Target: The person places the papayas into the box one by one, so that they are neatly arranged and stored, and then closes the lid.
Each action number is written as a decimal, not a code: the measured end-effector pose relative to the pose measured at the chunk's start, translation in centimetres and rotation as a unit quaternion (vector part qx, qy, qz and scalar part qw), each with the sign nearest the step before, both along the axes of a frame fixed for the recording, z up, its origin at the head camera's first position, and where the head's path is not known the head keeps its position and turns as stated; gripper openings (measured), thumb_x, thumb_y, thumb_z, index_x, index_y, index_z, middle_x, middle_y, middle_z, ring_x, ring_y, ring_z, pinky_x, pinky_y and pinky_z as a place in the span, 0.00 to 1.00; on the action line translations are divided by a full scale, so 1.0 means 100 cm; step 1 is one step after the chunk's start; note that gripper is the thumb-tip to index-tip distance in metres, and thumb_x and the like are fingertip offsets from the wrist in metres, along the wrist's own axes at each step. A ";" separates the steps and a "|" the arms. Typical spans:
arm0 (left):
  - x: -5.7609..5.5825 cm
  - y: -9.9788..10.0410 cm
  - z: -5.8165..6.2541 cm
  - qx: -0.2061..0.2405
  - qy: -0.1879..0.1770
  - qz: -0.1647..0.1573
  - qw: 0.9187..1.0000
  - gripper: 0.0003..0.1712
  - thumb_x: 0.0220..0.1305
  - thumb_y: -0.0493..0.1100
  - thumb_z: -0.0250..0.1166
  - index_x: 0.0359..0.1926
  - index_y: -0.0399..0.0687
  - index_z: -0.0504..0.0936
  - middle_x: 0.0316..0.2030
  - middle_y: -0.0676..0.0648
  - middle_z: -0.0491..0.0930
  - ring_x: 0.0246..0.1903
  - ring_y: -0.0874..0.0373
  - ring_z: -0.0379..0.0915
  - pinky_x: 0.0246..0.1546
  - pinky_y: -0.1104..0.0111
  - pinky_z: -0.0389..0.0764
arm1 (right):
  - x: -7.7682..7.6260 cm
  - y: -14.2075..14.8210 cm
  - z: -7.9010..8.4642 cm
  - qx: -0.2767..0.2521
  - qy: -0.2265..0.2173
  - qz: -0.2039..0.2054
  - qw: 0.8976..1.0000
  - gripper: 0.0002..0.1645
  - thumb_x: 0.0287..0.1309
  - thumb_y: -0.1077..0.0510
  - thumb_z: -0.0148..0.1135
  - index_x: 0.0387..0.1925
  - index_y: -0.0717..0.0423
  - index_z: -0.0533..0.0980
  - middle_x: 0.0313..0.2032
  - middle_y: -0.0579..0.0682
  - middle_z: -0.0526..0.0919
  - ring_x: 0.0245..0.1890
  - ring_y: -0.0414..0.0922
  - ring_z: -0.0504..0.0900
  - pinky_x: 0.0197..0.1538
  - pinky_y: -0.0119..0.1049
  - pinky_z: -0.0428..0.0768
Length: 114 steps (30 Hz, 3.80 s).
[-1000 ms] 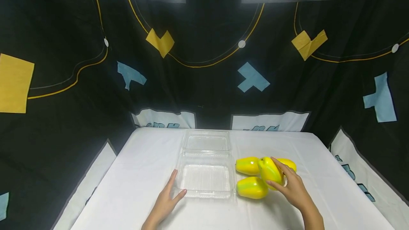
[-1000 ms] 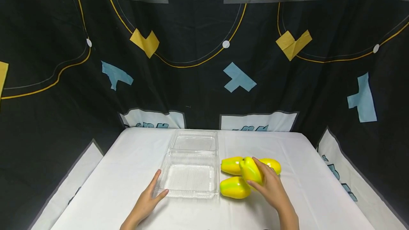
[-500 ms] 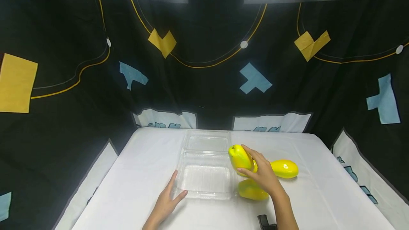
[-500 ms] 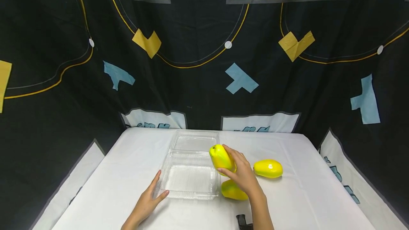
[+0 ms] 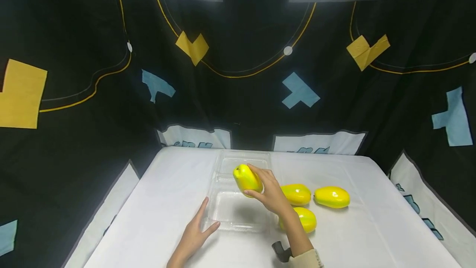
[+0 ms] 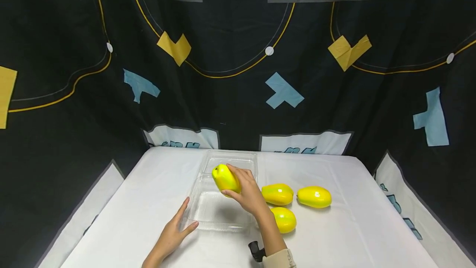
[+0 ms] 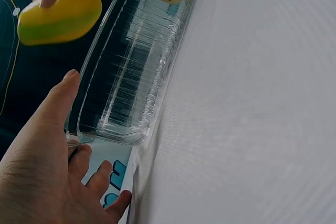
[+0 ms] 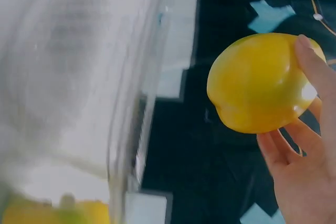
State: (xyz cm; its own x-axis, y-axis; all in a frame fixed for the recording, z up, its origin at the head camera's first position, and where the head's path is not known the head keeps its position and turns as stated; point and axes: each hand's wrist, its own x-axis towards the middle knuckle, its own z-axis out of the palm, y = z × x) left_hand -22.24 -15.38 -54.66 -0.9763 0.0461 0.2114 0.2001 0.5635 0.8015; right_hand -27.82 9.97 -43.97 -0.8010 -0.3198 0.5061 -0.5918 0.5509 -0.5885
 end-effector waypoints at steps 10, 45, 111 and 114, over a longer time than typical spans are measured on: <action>0.000 0.000 -0.001 0.009 0.004 -0.014 1.000 0.49 0.56 0.60 0.63 0.72 0.59 0.48 0.68 0.41 0.52 0.64 0.36 0.51 0.58 0.38 0.55 | -0.031 -0.035 -0.023 0.055 -0.017 0.041 0.998 0.42 0.47 0.48 0.71 0.64 0.48 0.65 0.57 0.47 0.74 0.52 0.46 0.70 0.54 0.46 0.73; 0.002 0.000 0.001 0.008 0.006 -0.020 1.000 0.48 0.58 0.59 0.63 0.72 0.59 0.47 0.68 0.39 0.51 0.64 0.37 0.50 0.59 0.40 0.55 | -0.050 -0.064 -0.062 0.154 0.013 0.026 0.988 0.44 0.43 0.48 0.73 0.63 0.51 0.66 0.55 0.52 0.73 0.53 0.49 0.71 0.57 0.45 0.71; 0.001 -0.001 0.003 -0.004 -0.012 -0.007 1.000 0.49 0.56 0.59 0.64 0.72 0.60 0.46 0.69 0.41 0.50 0.66 0.42 0.47 0.62 0.45 0.53 | 0.017 0.049 0.012 -0.007 0.050 -0.047 0.998 0.25 0.51 0.51 0.69 0.53 0.43 0.76 0.50 0.40 0.78 0.51 0.41 0.73 0.52 0.47 0.75; 0.001 0.000 0.003 0.000 -0.010 -0.010 1.000 0.49 0.56 0.59 0.64 0.72 0.59 0.47 0.69 0.41 0.50 0.66 0.42 0.47 0.62 0.45 0.53 | 0.023 0.063 0.012 -0.020 0.061 -0.055 0.996 0.25 0.50 0.53 0.69 0.52 0.45 0.76 0.50 0.40 0.79 0.50 0.41 0.73 0.52 0.48 0.75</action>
State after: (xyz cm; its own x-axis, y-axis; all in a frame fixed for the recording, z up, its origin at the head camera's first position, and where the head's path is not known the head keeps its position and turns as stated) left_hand -22.13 -15.34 -54.35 -0.9793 0.0651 0.1917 0.1948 0.5597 0.8054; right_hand -25.51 16.24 -42.81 -0.7612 -0.2114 0.6131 -0.5985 0.5929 -0.5388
